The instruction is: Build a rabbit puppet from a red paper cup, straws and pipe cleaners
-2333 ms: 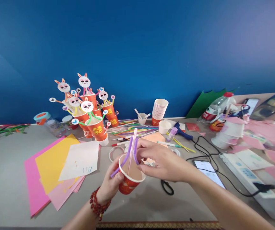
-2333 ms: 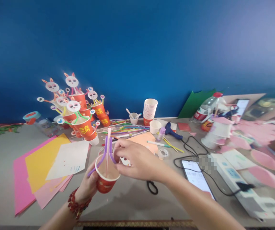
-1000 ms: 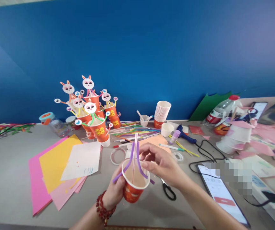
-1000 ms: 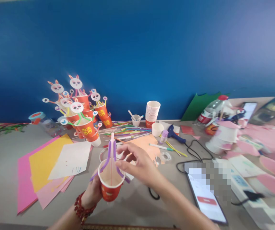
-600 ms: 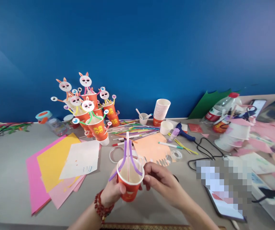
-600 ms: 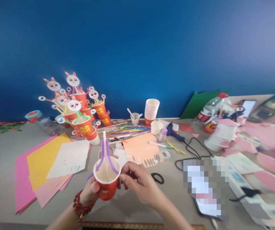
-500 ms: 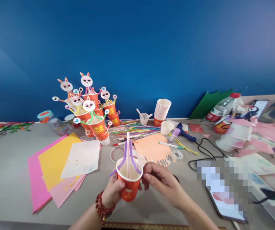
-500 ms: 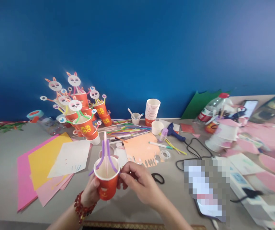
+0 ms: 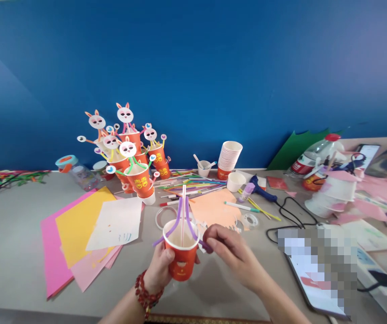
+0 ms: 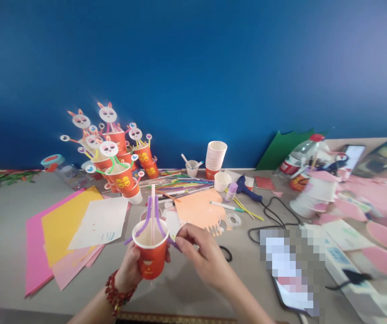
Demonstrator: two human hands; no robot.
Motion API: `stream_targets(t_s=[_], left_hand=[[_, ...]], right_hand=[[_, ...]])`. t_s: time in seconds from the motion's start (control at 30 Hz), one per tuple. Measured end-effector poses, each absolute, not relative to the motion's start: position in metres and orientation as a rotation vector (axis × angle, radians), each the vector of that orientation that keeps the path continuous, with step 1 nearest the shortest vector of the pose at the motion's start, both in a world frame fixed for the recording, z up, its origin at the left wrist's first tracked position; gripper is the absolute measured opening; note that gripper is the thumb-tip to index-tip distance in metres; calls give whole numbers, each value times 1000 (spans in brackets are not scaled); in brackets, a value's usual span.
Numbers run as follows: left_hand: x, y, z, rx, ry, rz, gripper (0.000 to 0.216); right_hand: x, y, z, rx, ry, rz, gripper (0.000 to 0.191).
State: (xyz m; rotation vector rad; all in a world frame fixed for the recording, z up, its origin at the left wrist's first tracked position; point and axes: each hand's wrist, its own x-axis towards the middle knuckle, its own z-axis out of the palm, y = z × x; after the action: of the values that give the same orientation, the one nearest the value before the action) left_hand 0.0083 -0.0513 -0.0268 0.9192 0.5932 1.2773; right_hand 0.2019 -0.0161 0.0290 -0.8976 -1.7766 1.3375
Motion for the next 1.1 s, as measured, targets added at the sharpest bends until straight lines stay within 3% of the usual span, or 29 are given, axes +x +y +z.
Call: stream_targets(t_s=[0.17, 0.3, 0.37, 0.6, 0.73, 1.1], left_hand=[[10, -48, -25, 901, 669, 1282, 66], [12, -47, -29, 1076, 810, 1400, 71], [12, -47, -32, 1191, 915, 1449, 66], [1, -45, -30, 1521, 1158, 1467, 15], [-3, -46, -28, 1627, 1223, 1461, 18], [-5, -52, -34, 1382, 1046, 1535, 18]], right_hand=[[202, -9, 38, -902, -1747, 1077, 26], [192, -10, 39, -953, -1868, 1144, 68], [186, -11, 37, -995, -1904, 1171, 72], [185, -8, 24, -999, -1777, 1307, 57], [186, -7, 19, -993, -1759, 1302, 48], [188, -10, 18, -975, -1712, 1245, 51]])
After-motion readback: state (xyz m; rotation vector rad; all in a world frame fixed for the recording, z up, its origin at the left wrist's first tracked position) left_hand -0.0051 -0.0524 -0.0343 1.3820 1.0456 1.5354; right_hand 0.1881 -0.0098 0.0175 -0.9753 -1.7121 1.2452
